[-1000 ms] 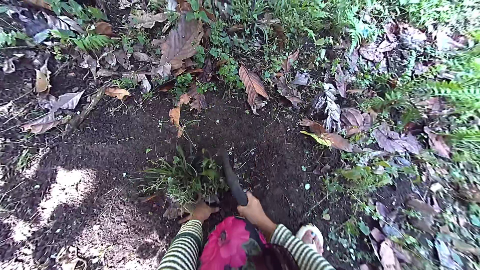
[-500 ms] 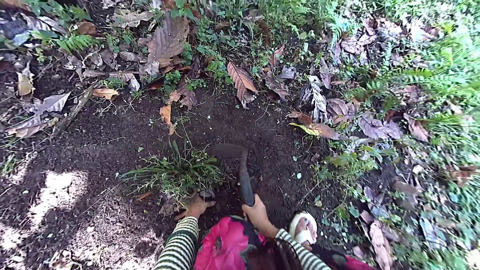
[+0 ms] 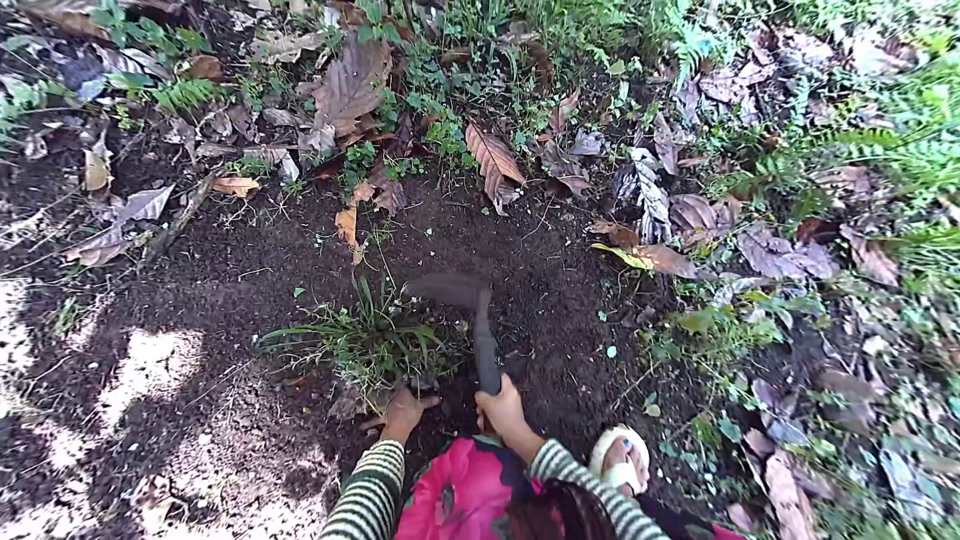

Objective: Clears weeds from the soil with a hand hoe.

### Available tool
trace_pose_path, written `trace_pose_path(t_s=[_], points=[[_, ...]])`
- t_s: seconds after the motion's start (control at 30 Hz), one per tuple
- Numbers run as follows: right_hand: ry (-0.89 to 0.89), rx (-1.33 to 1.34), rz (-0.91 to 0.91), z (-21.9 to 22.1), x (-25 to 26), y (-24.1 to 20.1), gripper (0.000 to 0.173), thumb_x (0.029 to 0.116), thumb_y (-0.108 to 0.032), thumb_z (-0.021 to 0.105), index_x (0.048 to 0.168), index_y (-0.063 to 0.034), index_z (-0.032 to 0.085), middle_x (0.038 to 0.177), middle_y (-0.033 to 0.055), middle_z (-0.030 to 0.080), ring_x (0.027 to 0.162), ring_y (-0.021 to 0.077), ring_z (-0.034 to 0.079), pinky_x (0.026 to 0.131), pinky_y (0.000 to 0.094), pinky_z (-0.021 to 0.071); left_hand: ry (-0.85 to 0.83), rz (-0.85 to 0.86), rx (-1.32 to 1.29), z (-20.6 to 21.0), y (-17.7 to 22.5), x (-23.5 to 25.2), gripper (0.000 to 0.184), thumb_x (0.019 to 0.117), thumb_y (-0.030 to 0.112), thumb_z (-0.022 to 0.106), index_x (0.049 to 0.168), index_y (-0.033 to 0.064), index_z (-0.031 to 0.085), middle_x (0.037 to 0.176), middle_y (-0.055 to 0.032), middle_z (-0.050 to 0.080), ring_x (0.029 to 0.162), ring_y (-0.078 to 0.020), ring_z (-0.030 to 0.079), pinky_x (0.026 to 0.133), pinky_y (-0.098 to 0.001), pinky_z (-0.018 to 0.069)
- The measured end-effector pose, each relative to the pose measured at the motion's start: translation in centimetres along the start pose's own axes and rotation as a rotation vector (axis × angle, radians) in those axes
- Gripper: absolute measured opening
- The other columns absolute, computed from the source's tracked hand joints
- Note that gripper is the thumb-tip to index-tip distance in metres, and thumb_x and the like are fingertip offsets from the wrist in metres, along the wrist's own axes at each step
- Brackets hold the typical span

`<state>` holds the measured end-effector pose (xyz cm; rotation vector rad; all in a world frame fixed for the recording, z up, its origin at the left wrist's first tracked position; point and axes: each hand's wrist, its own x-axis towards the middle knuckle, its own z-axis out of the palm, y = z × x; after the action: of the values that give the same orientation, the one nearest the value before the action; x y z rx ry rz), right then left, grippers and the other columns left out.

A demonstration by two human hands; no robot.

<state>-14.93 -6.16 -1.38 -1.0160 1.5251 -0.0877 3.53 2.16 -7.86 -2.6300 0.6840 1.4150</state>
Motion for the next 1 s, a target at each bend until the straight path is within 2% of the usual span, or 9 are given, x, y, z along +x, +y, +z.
trace_pose_path(t_s=[0.1, 0.23, 0.33, 0.43, 0.5, 0.6, 0.73, 0.9, 1.0], points=[[0.108, 0.236, -0.168, -0.2, 5.3, -7.9, 0.052, 0.0973, -0.01, 0.064, 0.14, 0.0036, 0.038, 0.075, 0.0139, 0.063, 0.055, 0.0229, 0.065, 0.055, 0.0403, 0.0603, -0.003, -0.045, 0.105, 1.1, -0.5, -0.7, 0.125, 0.077, 0.078, 0.07, 0.164, 0.0075, 0.015, 0.166, -0.0365, 0.005, 0.15, -0.0618, 0.009, 0.106, -0.0883, 0.0087], [0.16, 0.346, -0.207, 3.6, 11.3, -17.7, 0.055, 0.1029, -0.021, 0.061, 0.147, -0.0032, 0.034, 0.09, 0.0173, 0.064, 0.063, 0.0247, 0.067, 0.063, 0.0423, 0.0608, -0.038, -0.058, 0.15, 0.9, -0.4, -0.3, 0.127, 0.0764, 0.083, 0.066, 0.165, 0.0081, 0.013, 0.165, -0.0375, 0.009, 0.149, -0.0632, 0.012, 0.105, -0.0891, 0.0088], [-0.01, -0.118, -0.189, 6.5, 10.2, -12.6, 0.061, 0.0963, -0.021, 0.067, 0.146, 0.0003, 0.038, 0.098, 0.0202, 0.069, 0.074, 0.0288, 0.071, 0.071, 0.0473, 0.0615, -0.06, -0.052, 0.166, 1.0, -0.9, -0.6, 0.127, 0.0763, 0.083, 0.066, 0.165, 0.0088, 0.013, 0.164, -0.0369, 0.013, 0.149, -0.0632, 0.012, 0.105, -0.0893, 0.0082], [-0.16, -0.391, -0.133, 5.0, 7.1, -7.4, 0.063, 0.0938, -0.021, 0.071, 0.146, -0.0028, 0.042, 0.1, 0.0198, 0.069, 0.074, 0.0285, 0.073, 0.069, 0.0474, 0.0628, -0.05, -0.038, 0.135, 0.7, -0.3, -0.4, 0.126, 0.0748, 0.081, 0.069, 0.165, 0.0104, 0.016, 0.165, -0.0359, 0.014, 0.149, -0.0621, 0.013, 0.106, -0.0884, 0.008], [-0.222, -0.438, -0.07, 2.5, 5.8, -6.5, 0.06, 0.0931, -0.02, 0.071, 0.144, -0.0053, 0.044, 0.093, 0.0162, 0.07, 0.068, 0.0253, 0.072, 0.066, 0.0441, 0.0627, -0.044, -0.042, 0.152, 1.0, -0.5, -0.3, 0.125, 0.0747, 0.082, 0.068, 0.164, 0.0109, 0.018, 0.163, -0.0362, 0.019, 0.148, -0.0623, 0.017, 0.106, -0.0888, 0.0091], [-0.171, -0.337, -0.134, 0.5, 6.2, -9.8, 0.055, 0.0935, -0.017, 0.069, 0.141, -0.0043, 0.045, 0.084, 0.0136, 0.068, 0.06, 0.0227, 0.068, 0.059, 0.0411, 0.0612, -0.054, -0.043, 0.137, 1.0, -0.3, -0.1, 0.124, 0.0751, 0.082, 0.068, 0.164, 0.0108, 0.019, 0.162, -0.0362, 0.021, 0.148, -0.0613, 0.019, 0.106, -0.0886, 0.0083], [-0.013, -0.079, -0.214, 4.1, 9.6, -15.2, 0.051, 0.0968, -0.013, 0.067, 0.139, 0.0014, 0.042, 0.081, 0.014, 0.067, 0.061, 0.0219, 0.069, 0.06, 0.0388, 0.0615, -0.07, -0.045, 0.119, 0.8, -0.4, -0.4, 0.124, 0.0752, 0.081, 0.069, 0.164, 0.0112, 0.018, 0.163, -0.0351, 0.021, 0.149, -0.0603, 0.02, 0.107, -0.0886, 0.0065], [-0.26, -0.476, -0.123, 3.7, 5.8, -5.2, 0.064, 0.092, -0.02, 0.071, 0.146, -0.002, 0.042, 0.09, 0.017, 0.069, 0.065, 0.0263, 0.07, 0.065, 0.046, 0.0618, -0.057, -0.027, 0.117, 1.0, -0.8, -0.2, 0.125, 0.0738, 0.083, 0.068, 0.164, 0.0114, 0.02, 0.162, -0.0331, 0.025, 0.148, -0.0588, 0.022, 0.106, -0.0891, 0.0062], [-0.33, -0.569, -0.063, 0.1, 2.4, -2.1, 0.054, 0.0911, -0.02, 0.073, 0.138, -0.0056, 0.05, 0.087, 0.014, 0.069, 0.062, 0.0235, 0.069, 0.062, 0.0427, 0.0614, -0.139, 0.042, 0.031, 1.6, -1.3, -0.4, 0.109, 0.0853, 0.078, 0.06, 0.162, 0.0087, 0.027, 0.164, -0.0258, 0.031, 0.152, -0.0491, 0.024, 0.116, -0.0796, 0.0109]])
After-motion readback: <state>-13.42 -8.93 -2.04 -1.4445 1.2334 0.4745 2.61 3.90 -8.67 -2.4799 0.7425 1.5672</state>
